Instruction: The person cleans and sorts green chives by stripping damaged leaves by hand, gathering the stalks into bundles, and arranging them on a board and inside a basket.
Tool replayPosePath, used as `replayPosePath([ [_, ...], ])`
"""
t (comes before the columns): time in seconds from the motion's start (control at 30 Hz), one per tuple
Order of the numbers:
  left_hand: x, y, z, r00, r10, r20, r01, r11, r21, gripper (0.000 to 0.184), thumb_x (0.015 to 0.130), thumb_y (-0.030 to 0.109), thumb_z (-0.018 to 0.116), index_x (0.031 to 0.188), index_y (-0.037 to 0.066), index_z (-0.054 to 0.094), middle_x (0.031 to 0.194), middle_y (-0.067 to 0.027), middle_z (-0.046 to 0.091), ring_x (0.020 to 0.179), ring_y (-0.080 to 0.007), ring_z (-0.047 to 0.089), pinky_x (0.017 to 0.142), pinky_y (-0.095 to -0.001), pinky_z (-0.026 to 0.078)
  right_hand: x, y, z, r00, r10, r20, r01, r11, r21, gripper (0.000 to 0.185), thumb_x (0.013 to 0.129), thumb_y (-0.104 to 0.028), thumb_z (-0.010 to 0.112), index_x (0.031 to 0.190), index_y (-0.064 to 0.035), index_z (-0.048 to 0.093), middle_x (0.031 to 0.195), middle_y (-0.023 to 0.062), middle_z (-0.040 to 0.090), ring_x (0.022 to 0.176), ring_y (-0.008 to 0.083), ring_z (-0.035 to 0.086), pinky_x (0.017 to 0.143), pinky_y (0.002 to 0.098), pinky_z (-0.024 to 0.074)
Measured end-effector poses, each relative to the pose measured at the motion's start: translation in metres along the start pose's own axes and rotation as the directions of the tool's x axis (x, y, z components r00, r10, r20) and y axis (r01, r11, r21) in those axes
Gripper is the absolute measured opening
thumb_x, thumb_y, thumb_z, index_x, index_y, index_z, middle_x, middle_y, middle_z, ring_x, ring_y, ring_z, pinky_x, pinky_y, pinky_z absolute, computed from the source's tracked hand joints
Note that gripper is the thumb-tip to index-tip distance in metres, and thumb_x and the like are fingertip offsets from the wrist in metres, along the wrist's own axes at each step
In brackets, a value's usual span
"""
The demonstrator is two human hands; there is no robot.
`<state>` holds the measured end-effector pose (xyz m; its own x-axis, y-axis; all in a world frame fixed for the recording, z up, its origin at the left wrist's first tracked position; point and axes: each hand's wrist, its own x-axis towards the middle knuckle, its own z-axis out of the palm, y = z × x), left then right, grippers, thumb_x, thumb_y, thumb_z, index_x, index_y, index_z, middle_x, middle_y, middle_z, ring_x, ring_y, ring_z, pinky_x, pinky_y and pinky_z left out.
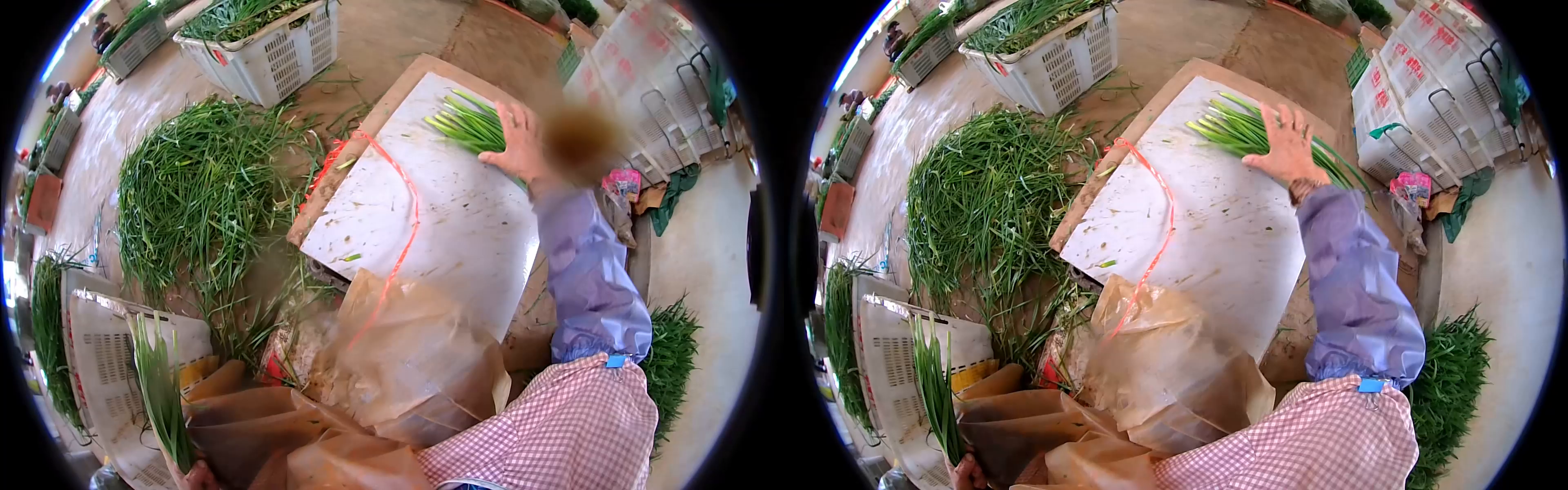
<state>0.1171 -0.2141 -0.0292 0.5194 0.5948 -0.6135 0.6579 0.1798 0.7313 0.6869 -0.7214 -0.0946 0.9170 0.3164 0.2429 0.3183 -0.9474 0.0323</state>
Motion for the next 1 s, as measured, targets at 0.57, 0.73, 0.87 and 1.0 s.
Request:
replayPosePath([
  [0.57,-0.006,-0.011,-0.004,0.998,0.060,-0.005,-0.060,0.995,-0.080,0.027,0.082,0.019,0.064,0.100,0.005,0.050,0.048,-0.0002,0.039,0.031,-0.0090,0.031,0.028,-0.0236,0.026,-0.021,-0.014,-0.001,0.988,0.144,0.060,-0.154,0.961,0.230,0.051,0.077,-0.012,0.059,0.125,-0.0055,0.042,0.095,0.0207,0.062,0.091,0.0363,0.060,0.079,0.0437,0.0471],
  [0.73,-0.016,-0.005,0.009,0.993,0.111,-0.039,-0.114,0.989,-0.091,0.028,0.079,0.019,0.064,0.097,0.002,0.051,0.045,-0.0020,0.041,0.030,-0.0105,0.034,0.029,-0.0235,0.027,-0.039,-0.054,-0.017,0.991,-0.009,-0.134,0.082,0.830,0.552,0.052,0.074,-0.009,0.062,0.123,-0.0059,0.044,0.093,0.0197,0.062,0.090,0.0339,0.060,0.076,0.0423,0.0474],
  [0.87,-0.019,0.004,0.014,0.991,0.125,-0.055,-0.128,0.990,-0.065,0.027,0.077,0.018,0.065,0.094,0.001,0.053,0.046,-0.0016,0.043,0.031,-0.0100,0.038,0.030,-0.0226,0.027,-0.053,-0.118,-0.027,0.906,-0.380,-0.186,0.421,0.845,0.328,0.055,0.072,-0.009,0.064,0.124,-0.0083,0.047,0.105,0.0180,0.058,0.099,0.0336,0.056,0.080,0.0394,0.0473],
  [1.0,-0.026,0.016,0.022,0.995,0.101,0.002,-0.101,0.995,-0.015,0.020,0.076,0.013,0.066,0.089,0.004,0.054,0.050,0.0021,0.043,0.035,-0.0069,0.037,0.032,-0.0223,0.026,-0.046,-0.113,0.037,0.876,-0.401,-0.269,0.418,0.908,0.008,0.056,0.072,-0.014,0.061,0.126,-0.0064,0.046,0.102,0.0175,0.057,0.096,0.0351,0.054,0.081,0.0457,0.0452],
])
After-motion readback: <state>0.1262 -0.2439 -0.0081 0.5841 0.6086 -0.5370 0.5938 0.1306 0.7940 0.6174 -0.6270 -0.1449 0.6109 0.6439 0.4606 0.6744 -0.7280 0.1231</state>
